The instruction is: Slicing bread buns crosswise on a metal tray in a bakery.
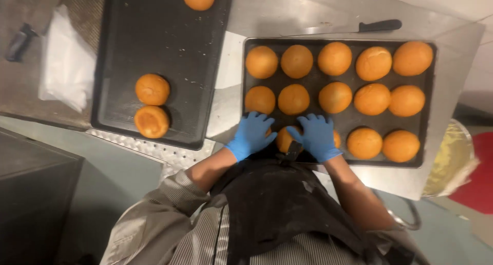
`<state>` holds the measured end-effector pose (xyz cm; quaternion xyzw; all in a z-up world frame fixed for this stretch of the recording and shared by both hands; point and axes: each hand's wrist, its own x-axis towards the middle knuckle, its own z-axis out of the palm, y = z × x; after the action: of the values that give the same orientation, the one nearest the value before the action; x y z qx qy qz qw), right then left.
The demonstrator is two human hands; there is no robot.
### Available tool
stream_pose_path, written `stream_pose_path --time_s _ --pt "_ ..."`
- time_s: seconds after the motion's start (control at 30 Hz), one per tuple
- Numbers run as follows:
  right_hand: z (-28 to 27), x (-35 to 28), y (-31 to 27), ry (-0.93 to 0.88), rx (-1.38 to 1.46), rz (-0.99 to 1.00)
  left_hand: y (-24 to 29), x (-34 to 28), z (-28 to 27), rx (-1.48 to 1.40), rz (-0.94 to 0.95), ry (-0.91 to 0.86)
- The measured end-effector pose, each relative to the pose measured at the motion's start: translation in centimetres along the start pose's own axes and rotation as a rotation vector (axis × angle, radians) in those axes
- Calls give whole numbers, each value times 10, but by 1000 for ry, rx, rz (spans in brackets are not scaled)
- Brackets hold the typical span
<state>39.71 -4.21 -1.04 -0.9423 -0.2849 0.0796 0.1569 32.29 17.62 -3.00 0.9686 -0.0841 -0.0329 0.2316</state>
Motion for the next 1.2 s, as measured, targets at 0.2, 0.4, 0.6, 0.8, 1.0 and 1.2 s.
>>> stream_pose_path --time_s 0.2,0.4,0.6,0.8,1.0,1.2 --pt "-23 2 21 -155 -150 106 26 0 -7 42 -146 -116" --pt "-8 -20 54 -274 1 81 44 -8 6 220 -112 55" --pt "-19 -22 52 -267 -34 0 45 -8 5 140 -147 -141" --pt "-3 -14 74 -354 56 8 53 28 19 -37 0 -108" --pt "-22 -28 52 -259 23 -20 52 32 50 -129 -12 -212" --pt "-24 -26 57 -312 47 -63 54 40 10 -187 92 -191"
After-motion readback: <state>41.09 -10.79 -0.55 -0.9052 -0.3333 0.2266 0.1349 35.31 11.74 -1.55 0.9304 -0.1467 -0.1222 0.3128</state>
